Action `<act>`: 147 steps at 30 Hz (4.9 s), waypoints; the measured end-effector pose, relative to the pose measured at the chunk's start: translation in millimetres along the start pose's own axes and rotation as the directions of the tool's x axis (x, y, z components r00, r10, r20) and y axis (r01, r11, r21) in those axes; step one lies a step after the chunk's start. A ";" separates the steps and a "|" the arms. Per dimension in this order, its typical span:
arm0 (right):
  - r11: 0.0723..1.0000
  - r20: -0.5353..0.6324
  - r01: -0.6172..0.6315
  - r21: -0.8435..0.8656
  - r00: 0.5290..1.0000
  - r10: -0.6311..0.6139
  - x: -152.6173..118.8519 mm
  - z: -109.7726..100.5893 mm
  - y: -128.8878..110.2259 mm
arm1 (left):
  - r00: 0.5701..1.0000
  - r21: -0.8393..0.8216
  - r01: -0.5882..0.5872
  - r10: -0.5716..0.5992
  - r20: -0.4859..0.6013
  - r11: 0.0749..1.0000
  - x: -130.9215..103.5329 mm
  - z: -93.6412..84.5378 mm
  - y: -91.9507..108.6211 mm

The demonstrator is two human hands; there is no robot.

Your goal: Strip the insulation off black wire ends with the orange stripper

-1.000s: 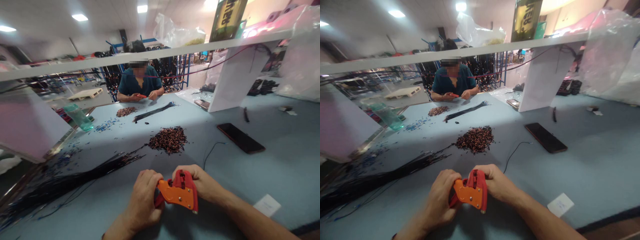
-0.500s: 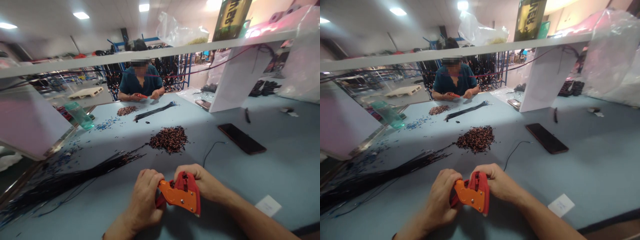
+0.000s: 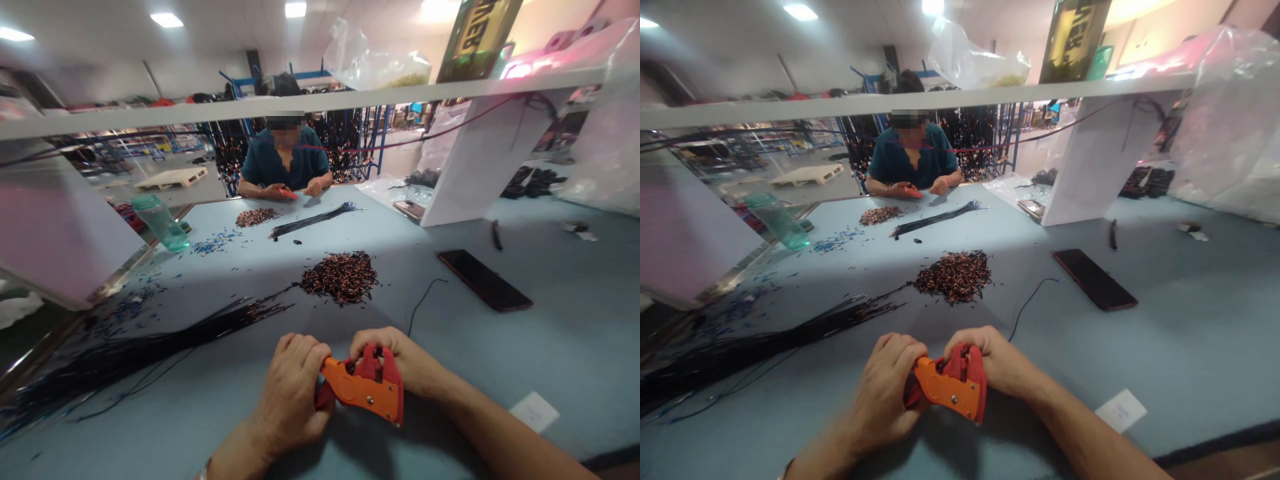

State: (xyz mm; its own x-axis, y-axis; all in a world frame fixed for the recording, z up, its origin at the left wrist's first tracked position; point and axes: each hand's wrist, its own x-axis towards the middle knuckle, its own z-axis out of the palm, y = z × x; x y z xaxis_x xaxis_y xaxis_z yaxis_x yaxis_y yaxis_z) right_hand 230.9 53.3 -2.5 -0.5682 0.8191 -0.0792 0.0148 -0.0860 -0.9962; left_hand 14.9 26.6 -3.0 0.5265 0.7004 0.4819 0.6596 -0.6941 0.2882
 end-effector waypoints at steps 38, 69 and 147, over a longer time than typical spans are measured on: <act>0.995 -0.070 0.102 0.004 0.992 -0.102 1.6 18.0 -5.4 | 0.991 0.086 -0.133 0.135 -0.018 0.987 -1.6 -2.1 -7.0; 0.994 -0.033 0.057 0.094 0.998 -0.055 1.7 20.7 -11.3 | 0.984 0.183 -0.156 0.168 -0.056 0.971 -5.1 1.5 -10.7; 0.147 -0.335 -0.318 -0.937 0.936 -0.109 62.4 19.5 -32.4 | 0.724 -0.851 0.040 -0.573 0.385 -0.523 14.9 -18.4 -50.6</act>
State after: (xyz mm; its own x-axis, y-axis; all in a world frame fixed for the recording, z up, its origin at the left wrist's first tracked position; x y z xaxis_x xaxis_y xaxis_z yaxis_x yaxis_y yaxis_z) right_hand 178.9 96.2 25.5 -0.2575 0.9660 0.0221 0.9536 0.2578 -0.1555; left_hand -20.5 69.2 4.8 0.2100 0.9683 -0.1351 -0.7807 0.2493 0.5730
